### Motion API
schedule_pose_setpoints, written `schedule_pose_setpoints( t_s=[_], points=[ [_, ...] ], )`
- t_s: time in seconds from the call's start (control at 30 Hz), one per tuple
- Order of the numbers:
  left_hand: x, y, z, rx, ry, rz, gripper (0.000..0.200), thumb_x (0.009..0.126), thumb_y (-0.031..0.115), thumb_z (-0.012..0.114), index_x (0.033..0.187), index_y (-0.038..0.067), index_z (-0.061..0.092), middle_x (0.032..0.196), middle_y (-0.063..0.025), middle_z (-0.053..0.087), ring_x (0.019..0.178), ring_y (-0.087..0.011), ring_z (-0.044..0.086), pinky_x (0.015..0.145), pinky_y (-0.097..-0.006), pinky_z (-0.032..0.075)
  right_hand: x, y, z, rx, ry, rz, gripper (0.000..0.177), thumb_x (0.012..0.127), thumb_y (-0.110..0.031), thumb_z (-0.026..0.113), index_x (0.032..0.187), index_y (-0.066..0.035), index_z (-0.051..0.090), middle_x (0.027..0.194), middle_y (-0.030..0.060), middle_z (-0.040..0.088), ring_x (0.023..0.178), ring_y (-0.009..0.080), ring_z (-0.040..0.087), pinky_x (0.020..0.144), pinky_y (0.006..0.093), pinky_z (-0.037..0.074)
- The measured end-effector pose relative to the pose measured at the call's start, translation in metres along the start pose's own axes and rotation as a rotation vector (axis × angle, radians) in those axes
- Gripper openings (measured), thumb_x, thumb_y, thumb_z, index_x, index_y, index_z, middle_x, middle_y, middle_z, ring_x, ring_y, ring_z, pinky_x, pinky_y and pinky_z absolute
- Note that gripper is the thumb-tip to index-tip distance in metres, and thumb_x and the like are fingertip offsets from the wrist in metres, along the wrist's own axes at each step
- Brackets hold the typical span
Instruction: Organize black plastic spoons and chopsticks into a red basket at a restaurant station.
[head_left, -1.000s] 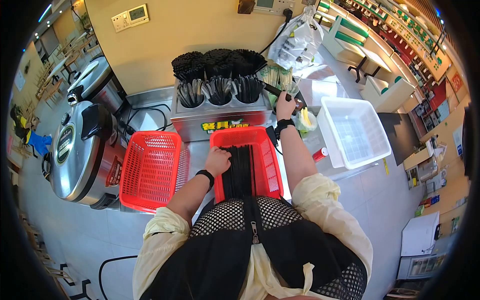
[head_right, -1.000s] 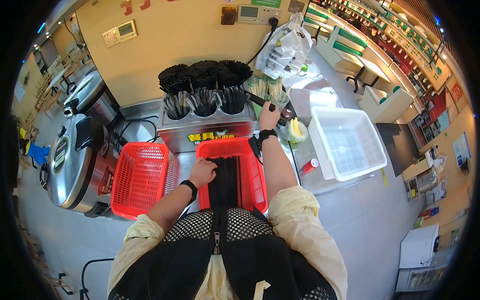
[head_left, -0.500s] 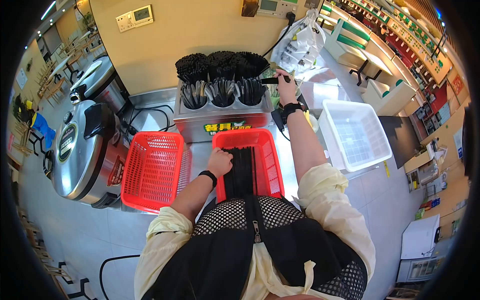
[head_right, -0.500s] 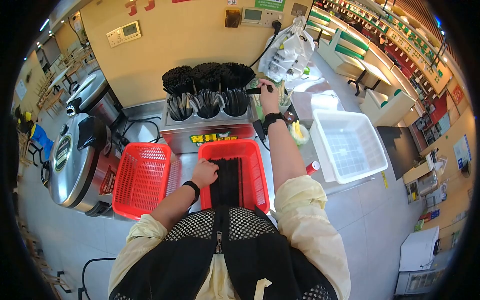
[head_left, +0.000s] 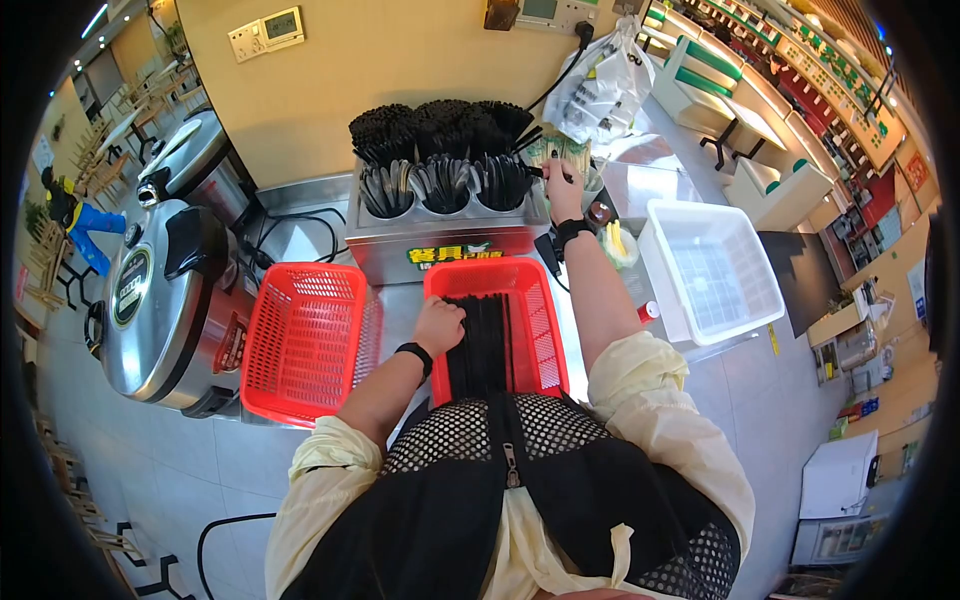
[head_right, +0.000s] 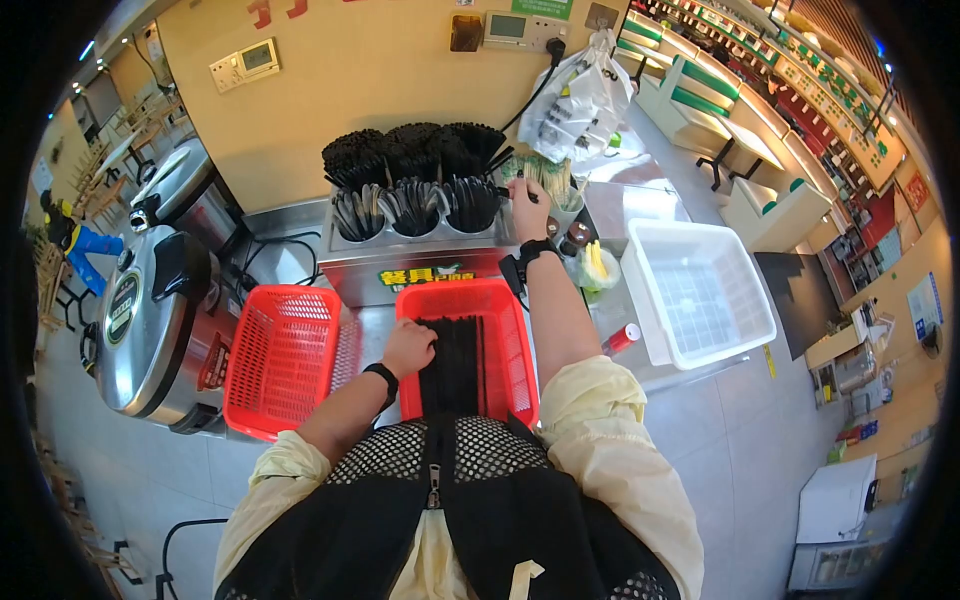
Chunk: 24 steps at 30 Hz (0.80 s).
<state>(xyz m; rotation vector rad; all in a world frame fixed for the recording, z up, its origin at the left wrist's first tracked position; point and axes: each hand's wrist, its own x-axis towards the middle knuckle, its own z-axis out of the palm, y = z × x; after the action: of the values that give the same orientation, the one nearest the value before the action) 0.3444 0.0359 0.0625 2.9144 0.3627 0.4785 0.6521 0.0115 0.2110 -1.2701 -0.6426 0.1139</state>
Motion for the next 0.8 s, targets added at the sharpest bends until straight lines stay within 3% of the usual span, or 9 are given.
schedule_pose_setpoints(
  t_s=[0.8],
  points=[
    [0.001,0.001,-0.003,0.055,-0.063,-0.017,0.016,0.071,0.019,0.058,0.081,0.011,0.067,0.08,-0.0057,0.066,0.083,-0.0215,0.061,0.089,-0.0349,0.038,-0.011,0.003,0.001,-0.003,0.055,-0.081,0.023,0.089,-0.012,0.052,0.079,0.004,0.066,0.067,0.0021,0.059,0.066,0.0094,0.052,0.062,0.0222,0.04]
  ],
)
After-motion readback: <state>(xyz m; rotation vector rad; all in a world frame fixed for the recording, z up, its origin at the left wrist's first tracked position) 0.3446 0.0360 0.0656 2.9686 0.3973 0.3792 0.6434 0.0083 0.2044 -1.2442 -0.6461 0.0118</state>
